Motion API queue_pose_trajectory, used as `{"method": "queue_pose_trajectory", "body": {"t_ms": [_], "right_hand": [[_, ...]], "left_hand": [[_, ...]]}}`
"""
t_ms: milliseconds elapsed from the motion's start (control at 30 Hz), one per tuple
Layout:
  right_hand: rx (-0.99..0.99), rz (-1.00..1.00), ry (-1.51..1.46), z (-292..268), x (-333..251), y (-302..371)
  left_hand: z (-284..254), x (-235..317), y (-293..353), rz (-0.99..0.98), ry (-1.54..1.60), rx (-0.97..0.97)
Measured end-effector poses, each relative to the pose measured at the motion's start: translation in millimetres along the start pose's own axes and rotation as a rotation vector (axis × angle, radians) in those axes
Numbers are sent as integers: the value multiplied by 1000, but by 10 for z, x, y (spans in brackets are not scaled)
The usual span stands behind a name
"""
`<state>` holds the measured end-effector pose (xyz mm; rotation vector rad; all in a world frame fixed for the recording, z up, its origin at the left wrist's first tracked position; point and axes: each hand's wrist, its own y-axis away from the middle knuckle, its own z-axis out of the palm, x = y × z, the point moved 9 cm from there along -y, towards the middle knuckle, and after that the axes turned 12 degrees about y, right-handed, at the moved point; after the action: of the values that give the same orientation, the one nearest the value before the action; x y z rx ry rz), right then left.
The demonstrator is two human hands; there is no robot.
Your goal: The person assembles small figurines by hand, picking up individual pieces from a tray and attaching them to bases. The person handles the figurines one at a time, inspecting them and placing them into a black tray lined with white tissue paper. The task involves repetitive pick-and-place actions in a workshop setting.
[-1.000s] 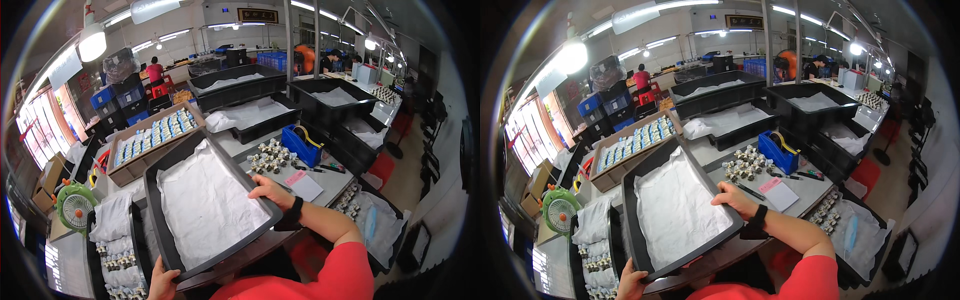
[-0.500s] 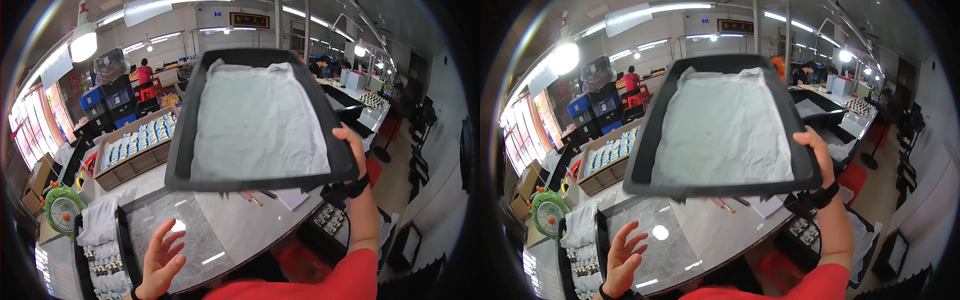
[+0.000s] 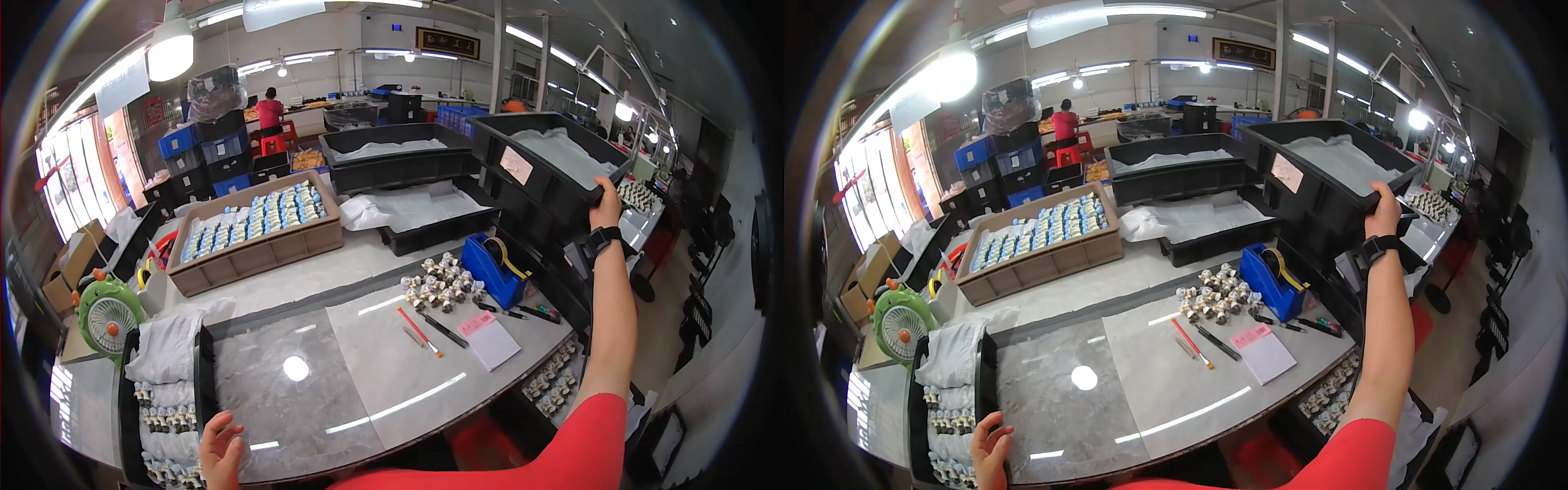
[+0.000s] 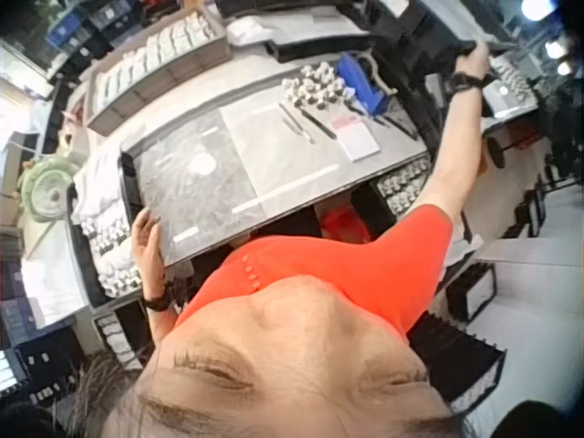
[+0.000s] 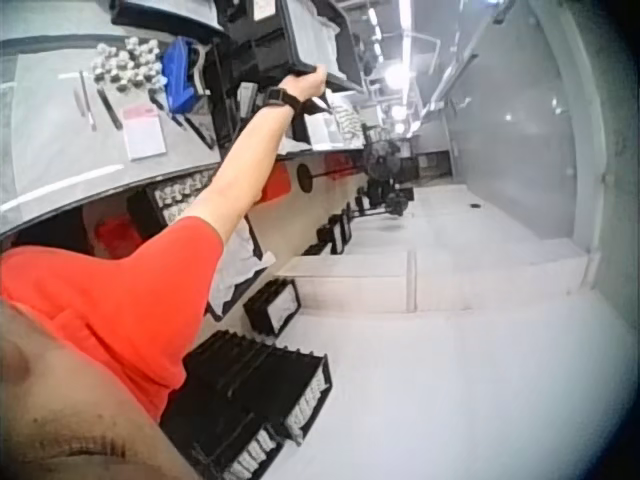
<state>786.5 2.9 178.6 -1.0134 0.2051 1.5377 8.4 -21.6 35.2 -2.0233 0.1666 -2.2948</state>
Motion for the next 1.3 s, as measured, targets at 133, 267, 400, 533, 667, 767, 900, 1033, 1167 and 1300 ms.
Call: {"method": "queue_pose_trajectory", "body": {"t_ms": [133,267,400,533,667,767,900,1033,1167,1300], "right_hand": [[141,-26,133,-229,250,-263],[169,-57,123,-327,181,-65],[203,-118,108,-366,-115,551],[159,-182,71,-373,-230,1065],[109,-194,72,-251,-416,1343],[88,-234,103,-264,-407,1401],[109,-214,78,-258,-290,1259],[123,-167,28,-102,-170,672],[128,-108,27,23,42,120],[220,-90,89,-113,344,-251]], "left_hand": [[-148,8,66,12,4,55],[-151,-45,36,26,-47,73],[16,-83,-90,-35,-78,54],[248,-67,-205,-20,-145,-22],[391,-158,-327,53,-169,-128],[441,-190,-360,119,-189,-163],[404,-205,-315,126,-240,-174],[409,-119,-275,159,-295,-185],[371,-1,-133,207,-301,-157],[208,-41,-45,186,-329,-94]]}}
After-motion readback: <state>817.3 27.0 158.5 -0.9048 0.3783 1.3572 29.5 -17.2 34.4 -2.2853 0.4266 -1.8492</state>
